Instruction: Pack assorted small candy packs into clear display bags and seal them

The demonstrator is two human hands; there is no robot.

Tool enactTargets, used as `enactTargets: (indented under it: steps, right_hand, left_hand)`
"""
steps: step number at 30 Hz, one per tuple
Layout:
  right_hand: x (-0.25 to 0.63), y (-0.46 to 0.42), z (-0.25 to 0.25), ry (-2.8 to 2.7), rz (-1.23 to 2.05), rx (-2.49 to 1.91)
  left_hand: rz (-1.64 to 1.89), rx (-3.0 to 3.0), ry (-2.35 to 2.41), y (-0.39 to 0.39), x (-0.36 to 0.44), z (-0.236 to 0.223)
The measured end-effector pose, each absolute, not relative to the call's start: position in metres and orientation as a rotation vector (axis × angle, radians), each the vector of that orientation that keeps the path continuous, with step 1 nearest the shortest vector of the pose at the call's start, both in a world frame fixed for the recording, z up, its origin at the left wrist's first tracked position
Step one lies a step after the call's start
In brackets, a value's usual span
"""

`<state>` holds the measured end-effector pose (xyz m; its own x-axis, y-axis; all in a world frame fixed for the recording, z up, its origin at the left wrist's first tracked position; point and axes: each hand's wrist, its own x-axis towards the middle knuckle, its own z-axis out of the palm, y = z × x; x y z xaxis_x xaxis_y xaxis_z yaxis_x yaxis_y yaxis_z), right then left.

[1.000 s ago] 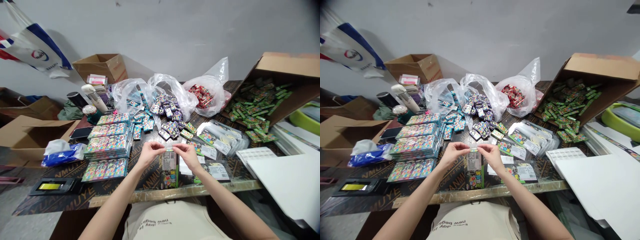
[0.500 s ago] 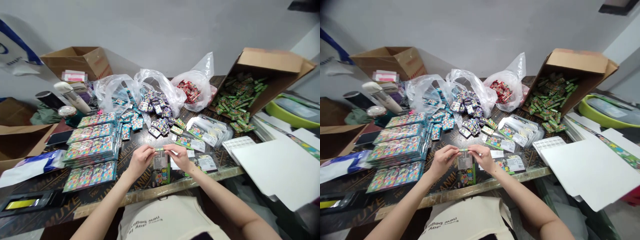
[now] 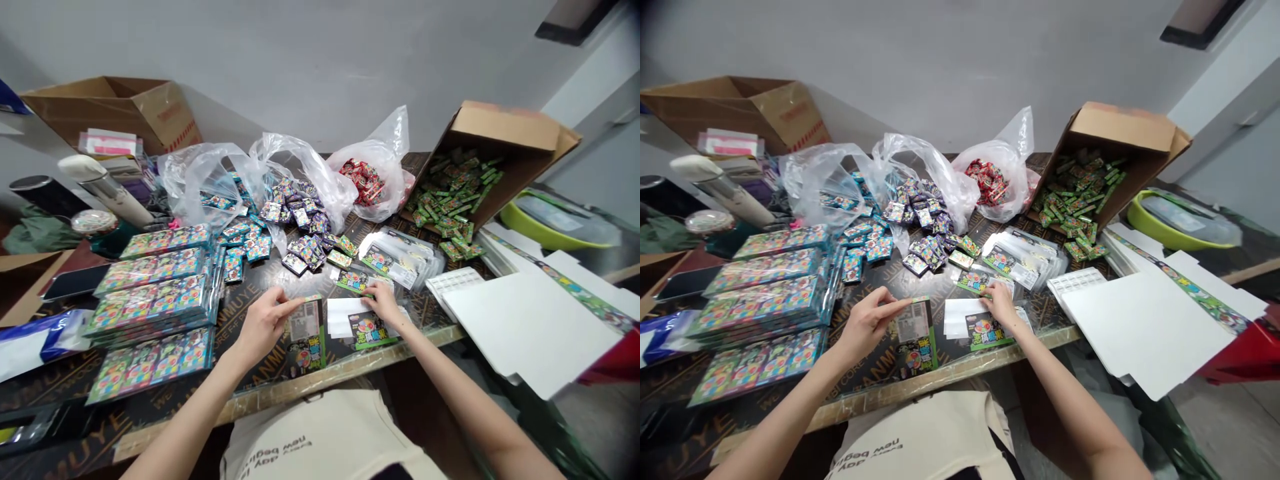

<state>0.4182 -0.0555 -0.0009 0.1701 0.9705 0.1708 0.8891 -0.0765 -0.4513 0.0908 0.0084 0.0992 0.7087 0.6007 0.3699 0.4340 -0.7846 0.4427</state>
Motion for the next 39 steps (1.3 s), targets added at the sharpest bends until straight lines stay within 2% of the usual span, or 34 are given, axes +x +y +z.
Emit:
enactTargets:
  steps: [10, 15, 17, 20, 23, 29, 39]
  right_hand:
    - [0.395, -0.068, 0.002, -1.927, 0.284, -1.958]
    - [0.392, -0.052, 0.038, -1.912, 0.42, -1.917]
    - [0.38, -0.039, 0.069, -1.793, 0.568, -1.818]
    - [0.347, -0.022, 0.117, -1.581, 0.979, -1.457]
    - [0.311, -0.01, 0.143, -1.552, 1.312, -1.217]
    - [0.279, 0.004, 0.136, -1.608, 1.502, -1.154]
    - [0.282, 0.005, 0.122, -1.615, 1.448, -1.184]
  left_hand:
    - [0.793, 2.469, 1.014, 0.003, 0.096, 0.101]
    - [0.909, 2.421, 1.061, 0.001, 0.097, 0.103]
    - [0.955, 2.416, 1.03, 0.0, 0.097, 0.102]
    - [0.99, 2.414, 0.997, 0.0, 0.098, 0.102]
    - [0.999, 2.404, 1.017, -0.001, 0.1, 0.103]
    - [0.997, 2.401, 1.069, -0.008, 0.103, 0.111]
    - [1.149, 2.28, 1.219, -0.011, 0.113, 0.102]
